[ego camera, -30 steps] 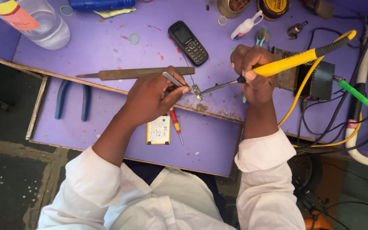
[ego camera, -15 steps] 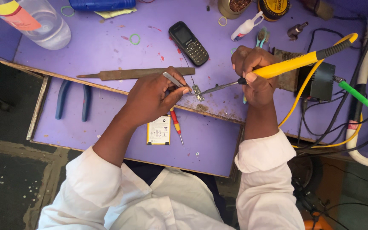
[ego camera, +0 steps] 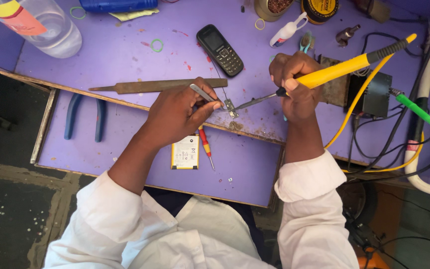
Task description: The person uses a soldering iron and tweezers to solder a small electronic component held on a metal bar. The person repeatedly applies heat and solder to the component while adjusting its position with tweezers.
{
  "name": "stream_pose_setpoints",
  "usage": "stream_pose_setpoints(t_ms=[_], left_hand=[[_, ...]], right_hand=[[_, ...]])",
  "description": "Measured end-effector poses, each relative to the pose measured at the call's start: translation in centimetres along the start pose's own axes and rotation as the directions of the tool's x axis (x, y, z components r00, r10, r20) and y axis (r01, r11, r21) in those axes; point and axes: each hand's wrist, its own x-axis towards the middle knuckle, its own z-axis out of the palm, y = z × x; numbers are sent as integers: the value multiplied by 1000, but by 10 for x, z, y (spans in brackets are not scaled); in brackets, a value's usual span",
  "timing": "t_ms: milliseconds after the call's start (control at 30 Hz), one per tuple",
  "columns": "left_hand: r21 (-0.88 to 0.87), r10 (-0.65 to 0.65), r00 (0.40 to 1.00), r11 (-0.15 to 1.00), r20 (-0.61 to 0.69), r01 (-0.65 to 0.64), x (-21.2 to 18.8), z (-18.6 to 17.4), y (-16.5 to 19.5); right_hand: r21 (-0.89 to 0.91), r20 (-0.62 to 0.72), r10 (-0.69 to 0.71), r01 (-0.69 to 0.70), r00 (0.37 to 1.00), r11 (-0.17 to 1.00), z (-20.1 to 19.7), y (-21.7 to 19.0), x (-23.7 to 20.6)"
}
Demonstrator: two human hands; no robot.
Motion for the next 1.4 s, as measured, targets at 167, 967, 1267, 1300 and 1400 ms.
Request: stream_pose_setpoints(t_ms=[167, 967, 1267, 1300, 1400], left_hand=[[7, 19, 1000, 1000, -6, -19, 1, 1, 0], [-2, 51, 999, 999, 6, -51, 1, 0, 0], [35, 20, 1000, 999, 15, -21, 2, 0, 1], [39, 24, 1000, 999, 16, -25, 2, 0, 1], [25, 18, 1000, 1000, 9, -18, 1, -1, 3]], right_hand=[[-7, -5, -4, 4, 1000, 1000, -1, 0, -2], [15, -9, -41, 41, 999, 999, -4, 2, -3], [2, -10, -52, 52, 999, 999, -3, 3, -2], [4, -10, -53, 53, 999, 999, -3, 3, -1], [8, -14, -50, 50, 999, 999, -2, 5, -2]])
